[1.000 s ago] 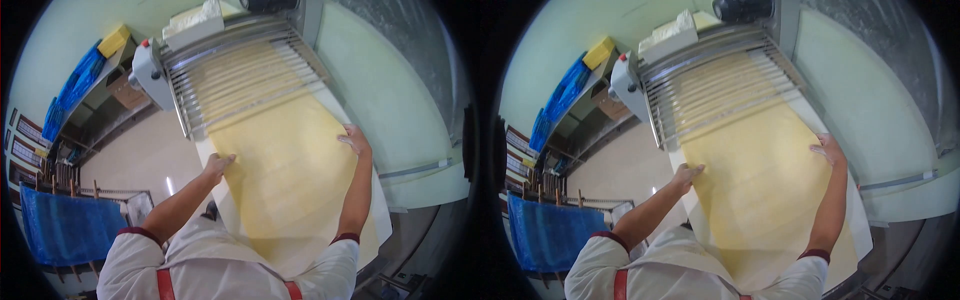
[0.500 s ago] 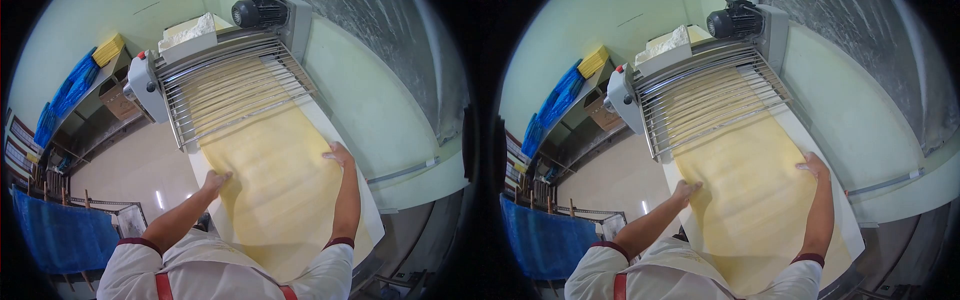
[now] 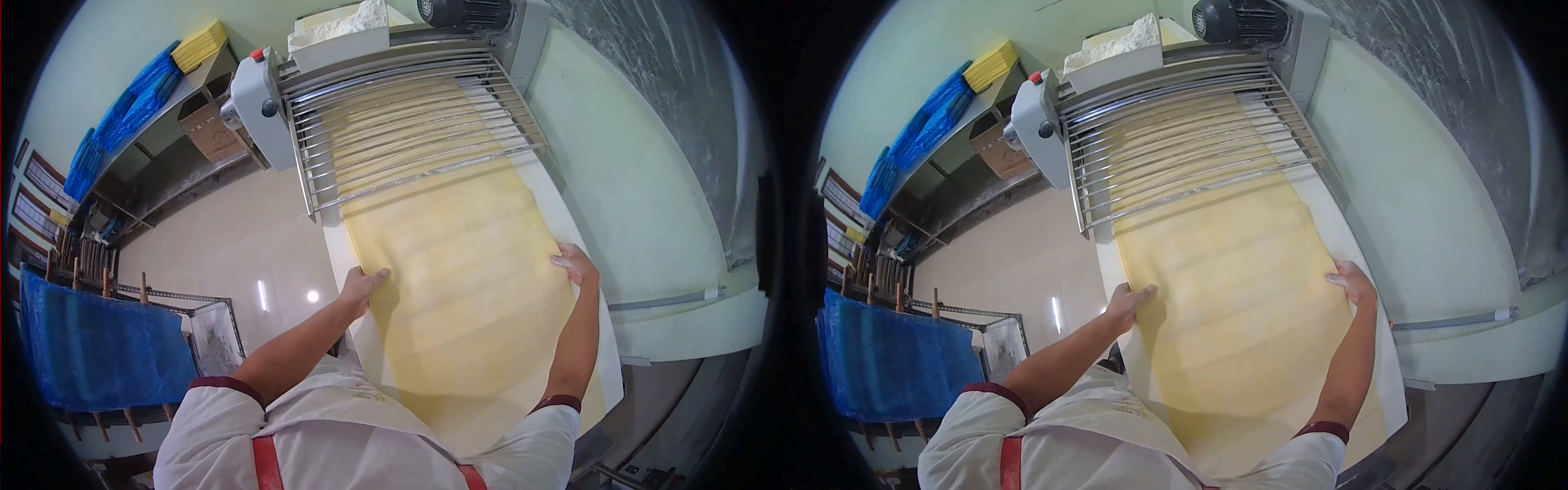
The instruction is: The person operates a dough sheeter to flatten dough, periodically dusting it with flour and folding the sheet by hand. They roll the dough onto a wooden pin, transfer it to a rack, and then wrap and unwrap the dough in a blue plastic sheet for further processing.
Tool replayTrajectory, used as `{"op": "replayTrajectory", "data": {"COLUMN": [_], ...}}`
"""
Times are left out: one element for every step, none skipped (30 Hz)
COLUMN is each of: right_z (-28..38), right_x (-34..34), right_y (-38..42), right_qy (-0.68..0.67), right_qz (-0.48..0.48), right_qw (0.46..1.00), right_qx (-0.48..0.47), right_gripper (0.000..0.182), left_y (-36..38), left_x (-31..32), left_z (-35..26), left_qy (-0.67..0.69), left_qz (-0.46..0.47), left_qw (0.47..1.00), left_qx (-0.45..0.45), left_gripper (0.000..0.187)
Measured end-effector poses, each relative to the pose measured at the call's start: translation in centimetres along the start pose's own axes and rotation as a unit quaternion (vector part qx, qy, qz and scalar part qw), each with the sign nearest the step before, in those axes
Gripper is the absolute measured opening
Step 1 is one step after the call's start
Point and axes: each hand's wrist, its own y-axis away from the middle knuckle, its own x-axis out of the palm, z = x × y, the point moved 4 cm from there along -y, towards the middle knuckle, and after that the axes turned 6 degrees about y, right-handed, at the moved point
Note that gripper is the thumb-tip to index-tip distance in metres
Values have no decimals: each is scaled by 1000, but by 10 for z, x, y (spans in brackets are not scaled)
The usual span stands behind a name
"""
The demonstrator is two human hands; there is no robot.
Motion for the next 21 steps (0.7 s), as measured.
{"op": "replayTrajectory", "data": {"right_z": [2,4,8,25,39,41,40,33,19,13,9,8,16,16,13,9,1,-6,-10,10,29], "right_x": [1,2,-6,-12,-17,-21,-26,-32,-33,-30,-23,-17,-12,-12,-10,-9,-13,-12,-13,-7,-4], "right_y": [-6,-10,-5,7,12,8,6,6,-3,-5,-6,-8,0,-1,-1,1,-4,-13,-19,-8,11], "right_qy": [35,70,39,9,-21,-65,-108,-153,-191,-155,-119,-83,-68,-34,1,35,64,93,123,86,48], "right_qz": [3,7,-8,-23,-38,-45,-51,-59,-89,-100,-111,-121,-123,-93,-60,-26,-17,-9,0,-4,-7], "right_qw": [999,997,997,993,986,983,978,970,966,975,983,987,989,995,998,998,998,996,992,994,994], "right_qx": [-12,-25,-69,-112,-158,-168,-173,-177,-152,-121,-89,-59,-39,-14,14,42,23,3,-17,-60,-102], "right_gripper": [34,35,36,36,37,37,38,38,36,36,35,35,36,37,38,39,40,41,41,41,41], "left_y": [0,-2,-8,-6,-5,-13,-19,-20,-26,-39,-45,-48,-43,-36,-28,-15,-8,-4,-1,4,7], "left_x": [2,2,-4,-6,-7,-11,-17,-22,-28,-35,-37,-37,-36,-33,-31,-22,-14,-8,-3,2,5], "left_z": [3,5,-3,-23,-50,-68,-80,-82,-75,-62,-54,-42,-27,-16,-4,5,8,8,8,0,-12], "left_qy": [-22,-45,-65,-54,-43,-19,5,29,80,132,183,167,151,134,109,85,61,22,-16,-55,-40], "left_qz": [-22,-45,-49,-33,-17,-8,-1,8,-12,-30,-49,-32,-18,-4,-2,0,4,1,-3,-7,21], "left_qw": [999,998,994,994,993,993,994,994,992,987,978,982,986,989,993,996,998,999,999,997,995], "left_qx": [12,24,70,90,112,113,109,104,97,91,85,79,72,63,45,25,10,23,37,54,86], "left_gripper": [27,26,25,24,23,22,22,21,21,21,21,22,23,24,24,24,24,23,23,23,21]}}
